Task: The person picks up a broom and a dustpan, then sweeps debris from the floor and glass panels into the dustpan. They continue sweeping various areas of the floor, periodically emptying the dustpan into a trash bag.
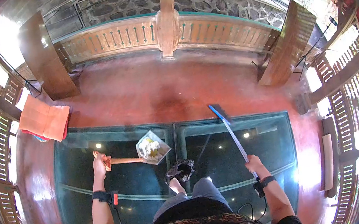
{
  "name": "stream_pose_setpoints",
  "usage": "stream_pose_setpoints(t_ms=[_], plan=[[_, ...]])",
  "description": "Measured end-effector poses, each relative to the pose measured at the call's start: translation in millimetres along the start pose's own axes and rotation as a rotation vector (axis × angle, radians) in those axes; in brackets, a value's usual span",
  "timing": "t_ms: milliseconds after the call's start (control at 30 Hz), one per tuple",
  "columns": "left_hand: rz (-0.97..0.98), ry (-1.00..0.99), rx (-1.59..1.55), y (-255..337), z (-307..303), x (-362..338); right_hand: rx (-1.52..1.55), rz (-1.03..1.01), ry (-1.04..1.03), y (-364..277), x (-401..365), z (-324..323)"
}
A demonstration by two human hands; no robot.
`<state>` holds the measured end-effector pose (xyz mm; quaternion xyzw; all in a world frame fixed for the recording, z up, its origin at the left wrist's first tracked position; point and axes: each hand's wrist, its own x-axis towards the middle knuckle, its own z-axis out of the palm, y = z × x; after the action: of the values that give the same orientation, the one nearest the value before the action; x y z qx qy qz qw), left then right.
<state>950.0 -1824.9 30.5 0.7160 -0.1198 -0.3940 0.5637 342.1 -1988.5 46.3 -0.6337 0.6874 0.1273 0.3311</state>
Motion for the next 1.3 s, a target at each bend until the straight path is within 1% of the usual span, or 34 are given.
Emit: stream_pose_setpoints(t_ms=[67,100,133,167,200,267,300,367,400,467,500,600,633,700,733,767,867,900,1000,1033,1133,1167,1267,1300], plan=[[-0.043,0.015,0.058,-10.4,-7.8,-26.1,-0.055,0.061,-0.095,4.4,-6.7,2.0],[-0.020,0.036,0.065,-11.5,-4.6,-42.9,-0.108,0.025,-0.074,11.2,-11.2,10.3],[0.000,-0.006,0.097,-20.3,-9.2,-51.3,-0.162,-0.011,-0.056,19.9,-19.0,23.1],[0.006,0.044,0.149,-30.5,-10.7,-59.7,-0.214,-0.045,-0.039,27.5,-23.4,32.8],[0.011,0.092,0.204,-31.9,-4.7,-72.9,-0.159,-0.007,-0.108,19.9,-35.2,30.2],[-0.061,0.147,0.336,-34.7,0.1,-92.9,-0.047,0.078,-0.248,0.6,-67.6,19.6],[-0.087,0.171,0.393,-34.0,3.6,-104.9,-0.109,-0.028,-0.209,5.1,-74.1,23.5],[-0.131,0.202,0.521,-45.6,1.0,-117.9,-0.097,-0.013,-0.211,11.8,-86.8,24.4],[-0.122,0.199,0.555,-58.6,-6.8,-116.6,-0.090,-0.006,-0.213,12.0,-95.6,23.9],[-0.106,0.194,0.619,-83.2,-19.8,-119.5,-0.156,-0.110,-0.111,37.2,-95.2,41.7],[-0.116,0.169,0.647,-68.9,-11.3,-135.2,-0.190,-0.165,-0.058,44.2,-98.0,45.9],[-0.102,0.225,0.590,-85.6,-12.5,-148.3,-0.188,-0.106,-0.049,58.8,-108.3,54.2],[-0.107,0.231,0.632,-88.3,-15.6,-151.1,-0.186,-0.091,-0.049,62.4,-114.6,56.6],[-0.110,0.234,0.585,-92.0,-15.0,-157.8,-0.179,-0.065,-0.050,69.7,-128.9,64.3],[-0.110,0.236,0.563,-93.1,-16.2,-162.3,-0.183,-0.086,-0.074,77.0,-130.9,71.3],[-0.080,0.215,0.574,-113.5,-28.3,-152.8,-0.188,-0.107,-0.099,86.8,-131.7,80.0],[-0.117,0.227,0.543,-101.0,-17.8,-169.9,-0.166,-0.107,-0.227,88.9,-150.1,92.9],[-0.128,0.206,0.538,-108.8,-21.8,-165.1,-0.150,-0.097,-0.274,83.5,-159.4,93.7],[-0.105,0.165,0.648,-88.8,-11.4,-179.6,-0.006,-0.039,-0.397,48.3,-201.9,86.0],[-0.106,0.155,0.656,-98.1,-14.6,-172.3,0.017,-0.145,-0.357,49.9,-208.3,96.5],[-0.064,0.121,0.770,-92.0,-11.9,-174.8,0.047,-0.194,-0.539,23.7,-227.6,99.2],[-0.083,0.134,0.727,-89.5,-11.3,-178.7,0.123,-0.240,-0.560,25.9,-227.5,113.1],[0.009,0.076,0.863,-92.2,-21.0,-175.9,0.299,-0.230,-0.703,-5.9,-245.6,133.3],[-0.006,0.025,0.869,-88.6,-22.2,-177.0,0.343,-0.198,-0.740,-19.5,-253.2,139.9]])
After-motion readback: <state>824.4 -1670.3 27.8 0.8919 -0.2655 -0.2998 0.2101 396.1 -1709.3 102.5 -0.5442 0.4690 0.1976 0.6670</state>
